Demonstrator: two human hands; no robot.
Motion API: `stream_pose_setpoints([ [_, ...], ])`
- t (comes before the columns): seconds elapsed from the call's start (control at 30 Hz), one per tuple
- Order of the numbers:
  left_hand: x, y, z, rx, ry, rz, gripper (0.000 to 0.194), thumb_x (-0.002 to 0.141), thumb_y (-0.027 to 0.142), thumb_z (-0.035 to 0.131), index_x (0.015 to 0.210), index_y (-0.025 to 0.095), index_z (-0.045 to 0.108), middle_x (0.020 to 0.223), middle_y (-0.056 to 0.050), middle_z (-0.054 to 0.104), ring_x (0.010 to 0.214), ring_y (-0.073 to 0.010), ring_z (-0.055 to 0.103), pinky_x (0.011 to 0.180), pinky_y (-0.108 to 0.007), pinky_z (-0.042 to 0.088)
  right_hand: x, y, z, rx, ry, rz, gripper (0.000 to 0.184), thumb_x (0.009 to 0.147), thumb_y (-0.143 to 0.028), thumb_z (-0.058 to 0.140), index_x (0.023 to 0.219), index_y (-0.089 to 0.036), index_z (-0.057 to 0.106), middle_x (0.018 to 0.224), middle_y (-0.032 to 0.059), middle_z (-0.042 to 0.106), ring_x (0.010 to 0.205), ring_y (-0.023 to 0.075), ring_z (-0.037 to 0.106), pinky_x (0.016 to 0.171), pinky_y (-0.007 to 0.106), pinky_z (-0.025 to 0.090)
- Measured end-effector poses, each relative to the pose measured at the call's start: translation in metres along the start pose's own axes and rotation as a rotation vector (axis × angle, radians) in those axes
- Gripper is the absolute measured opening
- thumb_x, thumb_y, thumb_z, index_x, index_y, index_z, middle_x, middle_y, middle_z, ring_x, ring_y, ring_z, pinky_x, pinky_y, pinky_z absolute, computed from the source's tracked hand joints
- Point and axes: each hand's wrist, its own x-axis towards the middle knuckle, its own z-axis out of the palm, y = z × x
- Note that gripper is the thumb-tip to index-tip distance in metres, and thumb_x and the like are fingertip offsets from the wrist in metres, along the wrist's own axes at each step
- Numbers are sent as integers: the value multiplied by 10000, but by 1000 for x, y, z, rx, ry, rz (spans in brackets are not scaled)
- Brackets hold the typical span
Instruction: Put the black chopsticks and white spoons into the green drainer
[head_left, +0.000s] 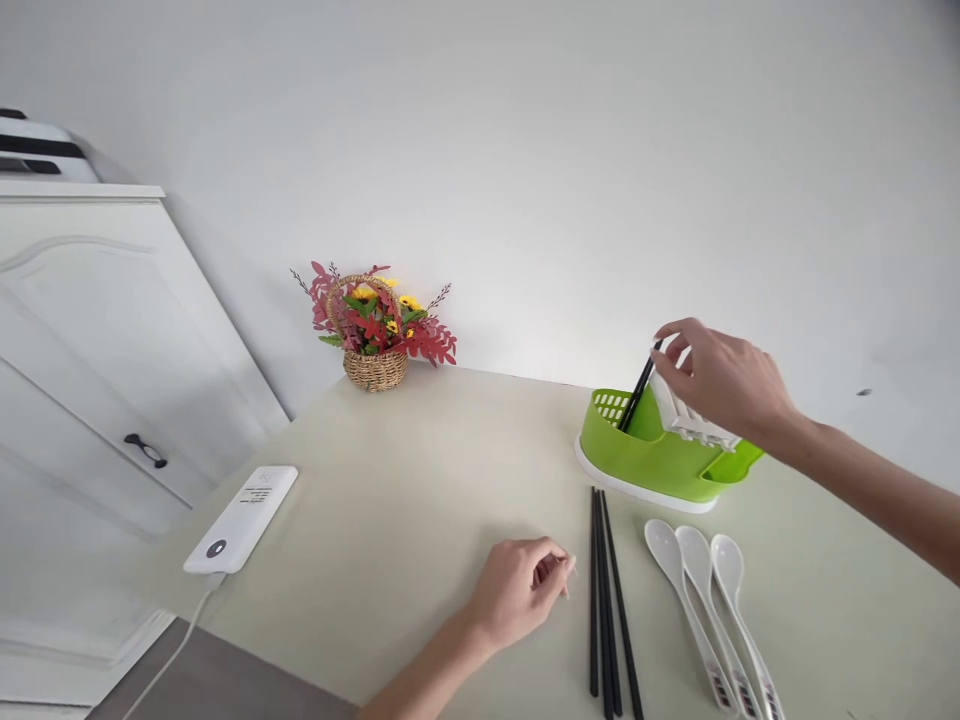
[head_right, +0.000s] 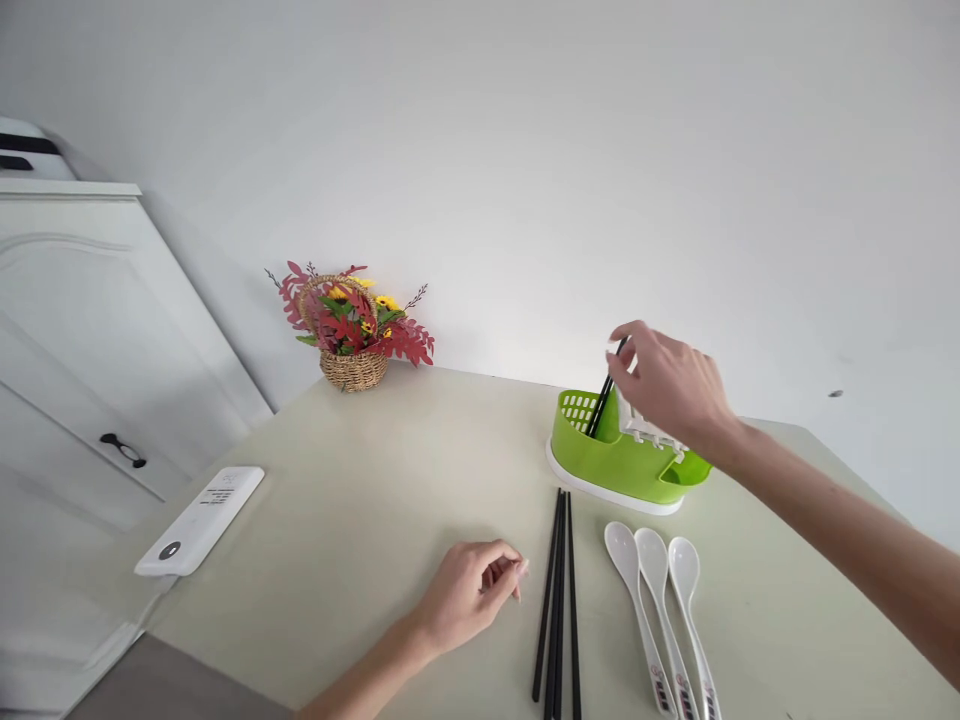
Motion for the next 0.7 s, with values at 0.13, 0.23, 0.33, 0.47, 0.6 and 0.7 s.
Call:
stream_pose_setpoints([
  [0.13,1,-1,0,-2,7,-20,331,1031,401,487,871,196,693,732,-1,759,583,-104,630,598,-189,451,-51,-21,-1,-58,-115,-243,309,1022,-395,399,1188,-228,598,943,39,747,616,159,629,556,281,353],
  [0.23,1,-2,0,-19,11,-22,338,1032,417,487,876,196,689,734,-5,759,606,-113,648,602,-191,457,-92,-31,8,-41,-363,-281,339,1043,-390,337,1124,-233,627,873,41,739,647,181,660,585,286,386],
  [0.33,0,-2,1,-29,21,-29,349,1028,439,491,873,194,686,738,-14,761,624,-122,663,601,-195,466,-126,-37,22,-66,-587,-213,300,1025,-373,389,1106,-230,640,899,66,743,748,227,696,666,323,430],
  [0.47,-2,-1,1,-26,25,-34,368,1023,466,490,884,191,691,748,-27,763,643,-135,680,608,-206,484,-155,-42,40,-76,-714,-54,263,1006,-358,418,1053,-210,630,978,104,738,892,282,708,748,368,449],
  [0.6,-7,1,1,-4,22,-18,352,1021,447,496,898,189,701,761,-29,766,685,-147,694,648,-219,503,-167,-49,54,-66,-750,43,266,1012,-343,409,1057,-167,604,1012,137,729,803,264,732,766,377,465],
  [0.7,-10,2,1,4,29,-20,338,1015,441,509,900,188,702,772,-33,765,707,-154,701,665,-225,511,-172,-53,63,-42,-782,84,285,1022,-342,394,1070,-145,594,975,130,733,662,221,727,770,375,476],
])
